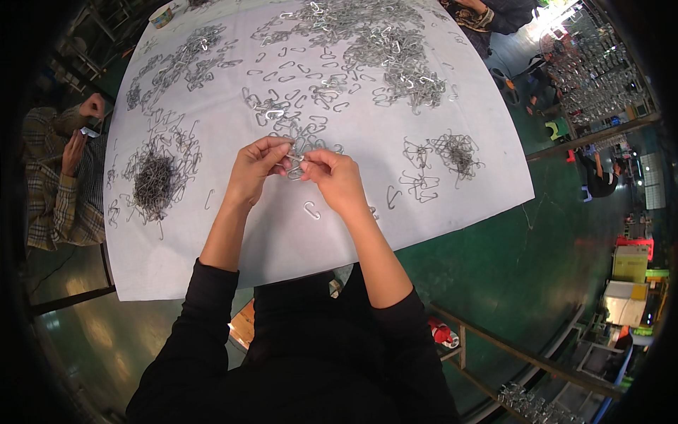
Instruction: The person opens a red container to check contents and then sorts various metal clips on a white table by hand.
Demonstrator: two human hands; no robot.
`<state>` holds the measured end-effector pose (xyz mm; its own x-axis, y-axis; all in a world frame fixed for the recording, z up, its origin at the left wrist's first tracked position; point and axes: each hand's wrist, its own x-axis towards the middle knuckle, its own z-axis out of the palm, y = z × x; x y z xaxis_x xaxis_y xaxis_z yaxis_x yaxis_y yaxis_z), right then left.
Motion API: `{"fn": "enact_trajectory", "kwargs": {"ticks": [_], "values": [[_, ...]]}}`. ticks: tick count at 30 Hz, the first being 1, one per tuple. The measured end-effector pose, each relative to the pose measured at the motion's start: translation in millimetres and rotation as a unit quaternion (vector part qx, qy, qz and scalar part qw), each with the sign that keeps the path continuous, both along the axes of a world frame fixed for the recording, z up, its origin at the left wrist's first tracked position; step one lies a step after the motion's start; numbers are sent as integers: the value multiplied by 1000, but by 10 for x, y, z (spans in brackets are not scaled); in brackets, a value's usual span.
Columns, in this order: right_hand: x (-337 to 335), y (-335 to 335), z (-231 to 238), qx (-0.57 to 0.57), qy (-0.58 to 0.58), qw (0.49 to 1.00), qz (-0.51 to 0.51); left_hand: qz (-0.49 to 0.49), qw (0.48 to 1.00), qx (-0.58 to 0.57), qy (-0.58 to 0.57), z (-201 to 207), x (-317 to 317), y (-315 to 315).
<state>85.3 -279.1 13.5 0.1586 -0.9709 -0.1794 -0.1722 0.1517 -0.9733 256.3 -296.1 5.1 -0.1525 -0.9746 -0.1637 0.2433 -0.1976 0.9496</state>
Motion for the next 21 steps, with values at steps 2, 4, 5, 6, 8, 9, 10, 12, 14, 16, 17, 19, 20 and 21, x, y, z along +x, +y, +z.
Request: {"fn": "enact_trajectory", "kwargs": {"ticks": [2, 4, 5, 6, 8, 9, 10, 12, 14, 16, 17, 19, 20, 21], "values": [[9, 23, -52, -82, 100, 991, -22, 28, 999, -17, -24, 17, -1, 8], [38, 66, -75, -220, 203, 953, -45, 61, 996, -33, -50, 33, -22, 16], [59, 72, -60, -267, 239, 932, -59, 80, 994, -39, -65, 36, -38, 17], [94, 87, 6, -313, 275, 906, -74, 97, 991, -45, -79, 46, -53, 19], [127, 100, 101, -364, 322, 870, -85, 103, 986, -56, -121, 123, -64, 11], [136, 87, 133, -371, 335, 862, -83, 106, 982, -62, -142, 168, -61, 3], [144, 72, 156, -379, 347, 854, -79, 101, 983, -63, -142, 196, -50, -19], [162, 19, 196, -392, 346, 849, -72, 92, 983, -65, -144, 263, -19, -86], [177, -18, 245, -409, 341, 844, -68, 84, 986, -58, -136, 343, -6, -141], [206, -46, 266, -428, 330, 839, -64, 77, 990, -46, -106, 347, 35, -199], [236, -64, 262, -422, 320, 846, -66, 76, 988, -49, -127, 347, 22, -195], [312, -94, 242, -407, 299, 860, -68, 74, 981, -54, -170, 333, -25, -172], [321, -104, 227, -380, 329, 863, -54, 74, 975, -54, -204, 313, 0, -159], [310, -121, 208, -352, 360, 863, -41, 73, 967, -55, -236, 289, 26, -152]]}}
